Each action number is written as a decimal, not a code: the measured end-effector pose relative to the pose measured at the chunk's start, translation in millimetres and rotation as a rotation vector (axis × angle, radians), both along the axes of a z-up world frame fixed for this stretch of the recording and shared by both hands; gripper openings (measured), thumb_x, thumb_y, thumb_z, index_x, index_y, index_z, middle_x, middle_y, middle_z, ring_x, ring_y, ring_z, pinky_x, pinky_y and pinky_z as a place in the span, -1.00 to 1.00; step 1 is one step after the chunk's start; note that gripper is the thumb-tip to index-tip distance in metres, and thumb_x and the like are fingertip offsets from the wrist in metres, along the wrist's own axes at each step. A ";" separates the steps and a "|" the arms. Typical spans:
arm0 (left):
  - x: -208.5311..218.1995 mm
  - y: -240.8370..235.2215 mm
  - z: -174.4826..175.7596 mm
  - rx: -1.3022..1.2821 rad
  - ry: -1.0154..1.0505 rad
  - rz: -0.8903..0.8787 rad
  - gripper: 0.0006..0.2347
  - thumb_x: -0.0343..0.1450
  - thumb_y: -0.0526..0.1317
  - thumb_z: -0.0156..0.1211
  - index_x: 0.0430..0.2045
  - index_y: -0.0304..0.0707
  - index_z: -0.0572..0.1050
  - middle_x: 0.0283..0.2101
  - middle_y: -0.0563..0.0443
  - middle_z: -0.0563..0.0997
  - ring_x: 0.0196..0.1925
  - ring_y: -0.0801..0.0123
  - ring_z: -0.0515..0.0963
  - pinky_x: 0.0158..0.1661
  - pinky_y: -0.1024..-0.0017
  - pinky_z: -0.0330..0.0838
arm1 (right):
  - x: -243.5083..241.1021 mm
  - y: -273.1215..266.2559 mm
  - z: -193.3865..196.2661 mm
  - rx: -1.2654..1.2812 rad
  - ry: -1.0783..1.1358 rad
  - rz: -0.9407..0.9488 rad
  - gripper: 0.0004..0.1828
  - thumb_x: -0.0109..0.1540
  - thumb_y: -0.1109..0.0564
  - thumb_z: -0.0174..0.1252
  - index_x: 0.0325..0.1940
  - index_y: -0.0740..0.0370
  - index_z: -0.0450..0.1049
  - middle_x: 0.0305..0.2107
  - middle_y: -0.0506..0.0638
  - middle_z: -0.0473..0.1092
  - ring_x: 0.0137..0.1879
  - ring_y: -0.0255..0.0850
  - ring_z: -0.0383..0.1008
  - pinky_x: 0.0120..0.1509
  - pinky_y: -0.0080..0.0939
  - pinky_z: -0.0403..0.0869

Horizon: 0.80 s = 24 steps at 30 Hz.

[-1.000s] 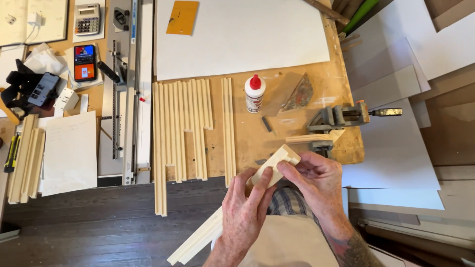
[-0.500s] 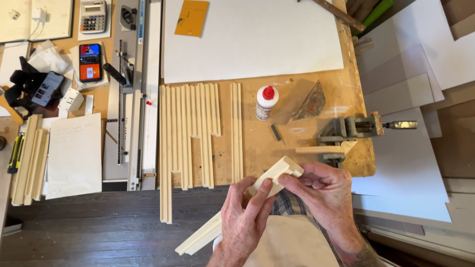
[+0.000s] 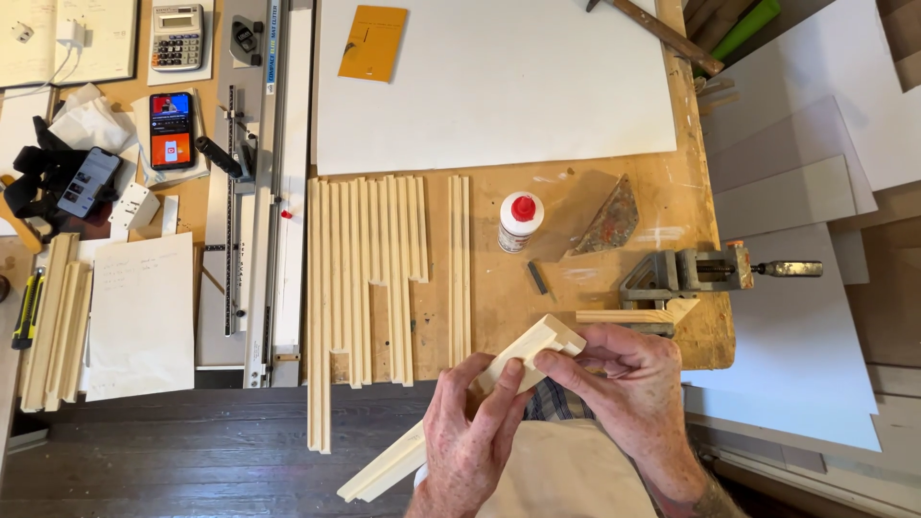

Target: Assembling a wooden frame by applying glue to strips and securing them in a corner clamp

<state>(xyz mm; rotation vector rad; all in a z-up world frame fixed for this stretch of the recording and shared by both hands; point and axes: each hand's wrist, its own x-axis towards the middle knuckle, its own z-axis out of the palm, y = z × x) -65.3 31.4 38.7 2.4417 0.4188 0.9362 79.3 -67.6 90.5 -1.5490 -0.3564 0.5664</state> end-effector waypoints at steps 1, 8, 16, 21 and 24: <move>1.8 0.8 1.6 -0.001 0.002 0.003 -0.57 0.51 -0.20 0.34 0.28 0.01 0.34 0.02 -0.16 0.47 -0.32 0.25 0.40 -0.30 0.36 0.44 | 1.0 1.3 -0.7 -0.001 0.002 0.003 -0.84 0.01 0.35 0.46 -0.34 0.42 0.66 -0.41 0.06 0.66 -0.31 -0.29 0.67 -0.22 -0.37 0.68; 6.0 1.4 0.7 -0.096 0.023 0.004 -0.58 0.52 -0.19 0.29 0.29 -0.01 0.33 0.04 -0.18 0.48 -0.22 0.21 0.51 -0.27 0.35 0.53 | 10.7 5.1 -27.2 0.033 -0.511 0.001 -0.62 0.08 0.25 0.45 -0.06 0.41 0.55 -0.14 0.16 0.56 -0.38 -0.29 0.70 -0.34 -0.43 0.71; -0.6 10.2 -32.0 -0.289 0.056 0.026 -0.57 0.50 -0.24 0.26 0.28 -0.08 0.33 0.05 -0.29 0.50 -0.22 0.18 0.71 -0.42 0.29 0.80 | 28.6 7.3 -45.5 0.031 -1.030 0.178 -0.55 0.14 0.16 0.46 0.07 0.29 0.52 -0.14 0.08 0.61 -0.24 -0.27 0.72 -0.15 -0.36 0.73; -10.3 20.1 -22.2 -0.266 0.177 0.106 -0.64 0.45 -0.19 0.30 0.17 0.01 0.47 0.03 -0.09 0.51 -0.31 0.31 0.62 -0.33 0.29 0.58 | 61.4 56.7 -131.0 0.078 1.017 0.074 -0.07 0.23 -0.64 -0.19 0.06 0.24 0.51 -0.63 -0.02 0.31 -0.60 -0.27 0.25 -0.58 -0.37 0.24; -23.8 16.9 -34.1 -0.250 0.218 0.120 -0.61 0.46 -0.17 0.28 0.21 0.05 0.42 0.01 -0.09 0.51 -0.31 0.28 0.59 -0.37 0.26 0.56 | 66.2 104.1 -226.6 0.667 1.565 -0.150 0.38 0.03 -0.59 0.25 0.58 0.35 -0.08 0.46 0.29 0.11 0.37 0.04 0.38 0.21 -0.26 0.57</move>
